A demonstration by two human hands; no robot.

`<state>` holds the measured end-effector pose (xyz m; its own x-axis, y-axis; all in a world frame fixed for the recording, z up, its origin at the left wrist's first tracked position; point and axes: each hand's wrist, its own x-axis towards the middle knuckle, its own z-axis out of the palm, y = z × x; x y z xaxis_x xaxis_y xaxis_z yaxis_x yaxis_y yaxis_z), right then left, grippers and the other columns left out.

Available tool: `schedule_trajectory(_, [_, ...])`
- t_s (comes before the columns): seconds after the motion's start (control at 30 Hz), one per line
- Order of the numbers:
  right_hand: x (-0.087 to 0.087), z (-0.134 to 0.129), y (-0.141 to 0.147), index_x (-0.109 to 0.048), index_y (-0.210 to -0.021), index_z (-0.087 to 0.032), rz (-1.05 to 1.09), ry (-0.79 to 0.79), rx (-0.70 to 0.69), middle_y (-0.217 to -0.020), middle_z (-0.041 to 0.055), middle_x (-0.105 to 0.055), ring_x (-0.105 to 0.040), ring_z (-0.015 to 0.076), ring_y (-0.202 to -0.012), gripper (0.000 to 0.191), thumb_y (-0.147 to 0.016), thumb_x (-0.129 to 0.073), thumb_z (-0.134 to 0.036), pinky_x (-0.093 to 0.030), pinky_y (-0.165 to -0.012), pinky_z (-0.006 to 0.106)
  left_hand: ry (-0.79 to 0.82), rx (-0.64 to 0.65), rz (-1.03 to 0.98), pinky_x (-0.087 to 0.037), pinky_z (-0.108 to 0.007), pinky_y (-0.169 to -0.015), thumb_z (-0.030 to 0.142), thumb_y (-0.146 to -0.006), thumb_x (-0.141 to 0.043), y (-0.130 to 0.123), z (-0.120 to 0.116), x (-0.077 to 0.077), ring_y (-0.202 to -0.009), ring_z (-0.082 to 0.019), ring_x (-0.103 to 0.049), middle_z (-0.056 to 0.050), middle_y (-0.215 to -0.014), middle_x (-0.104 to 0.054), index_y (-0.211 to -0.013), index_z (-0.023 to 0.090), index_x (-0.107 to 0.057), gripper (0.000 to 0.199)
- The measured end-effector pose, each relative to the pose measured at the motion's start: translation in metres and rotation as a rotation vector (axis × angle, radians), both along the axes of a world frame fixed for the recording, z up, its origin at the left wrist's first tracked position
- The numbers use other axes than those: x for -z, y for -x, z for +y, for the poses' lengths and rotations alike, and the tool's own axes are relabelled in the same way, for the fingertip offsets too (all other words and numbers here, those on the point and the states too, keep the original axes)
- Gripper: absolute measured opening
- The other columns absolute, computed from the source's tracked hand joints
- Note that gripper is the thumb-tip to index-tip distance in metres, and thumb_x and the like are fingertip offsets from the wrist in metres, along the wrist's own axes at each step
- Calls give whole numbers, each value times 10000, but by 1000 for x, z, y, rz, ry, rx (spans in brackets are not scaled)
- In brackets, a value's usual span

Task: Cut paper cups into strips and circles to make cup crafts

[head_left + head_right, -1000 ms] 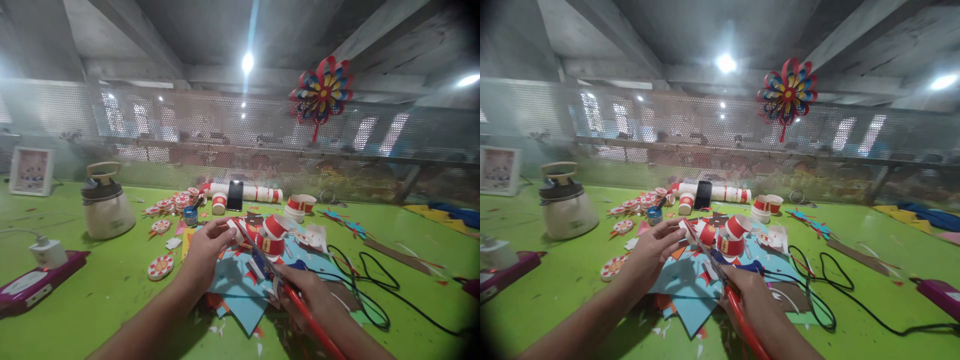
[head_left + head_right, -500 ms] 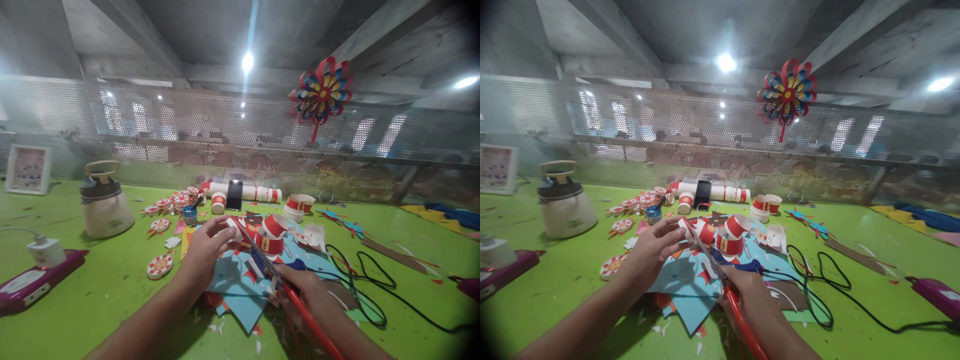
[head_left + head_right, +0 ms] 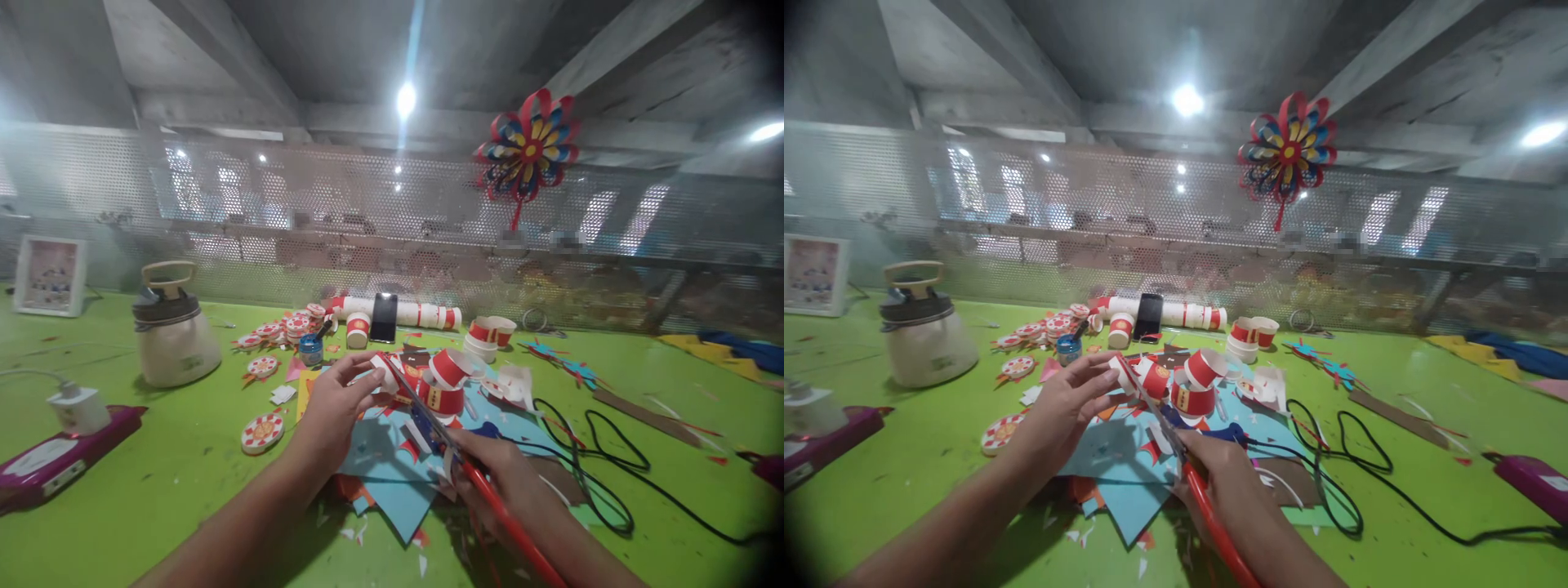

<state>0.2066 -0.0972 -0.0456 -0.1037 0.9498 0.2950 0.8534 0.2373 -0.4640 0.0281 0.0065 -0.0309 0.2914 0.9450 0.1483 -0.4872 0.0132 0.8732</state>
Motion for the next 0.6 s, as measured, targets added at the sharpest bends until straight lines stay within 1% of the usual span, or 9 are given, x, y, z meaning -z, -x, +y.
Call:
schedule_trajectory(0.1, [2, 0, -1, -703, -1073, -188, -22, -6, 14, -652, 14, -657, -561, 174, -535, 370, -770, -496, -228, -398, -491, 229, -6, 4, 8, -546, -361, -712, 236, -636, -798, 0, -1, 0, -794, -233, -669, -128, -981, -671, -921, 120, -648, 342])
schedule_trajectory(0.23, [8, -1, 1, -705, -1027, -213, 27, -54, 17, -578, -14, -612, -517, 147, -482, 318, -766, -524, -216, -411, -507, 217, -3, 2, 1, -544, -353, -692, 238, -640, -793, 0, -2, 0, -786, -235, -672, -139, -1011, -670, -930, 119, -648, 346])
schedule_trajectory(0.33, [12, -1, 3, -706, -983, -195, 72, -73, 5, -590, -9, -615, -537, 149, -510, 277, -779, -519, -217, -437, -548, 218, 0, 1, -10, -544, -360, -699, 237, -640, -792, 0, -2, 0, -777, -232, -672, -137, -1013, -665, -937, 117, -646, 352])
schedule_trajectory(0.43, [10, -2, 4, -710, -923, -186, 52, -78, 31, -594, -5, -612, -539, 154, -518, 252, -783, -505, -234, -434, -557, 226, -5, 9, -11, -546, -371, -703, 231, -640, -790, 0, -1, 0, -780, -237, -668, -135, -998, -663, -928, 112, -646, 343])
schedule_trajectory(0.5, [8, -2, 4, -713, -900, -186, 28, -68, 26, -584, -7, -604, -529, 151, -504, 249, -787, -498, -242, -417, -535, 224, -6, 8, -13, -547, -372, -711, 229, -646, -786, 1, 0, 0, -780, -231, -664, -128, -973, -669, -922, 112, -646, 331])
schedule_trajectory(0.6, [4, 0, 3, -709, -975, -175, 26, -33, -32, -611, 1, -623, -550, 158, -521, 296, -792, -484, -232, -407, -511, 219, 12, -15, -5, -549, -372, -724, 255, -661, -780, 1, 2, -1, -749, -215, -664, -110, -879, -692, -946, 117, -645, 344])
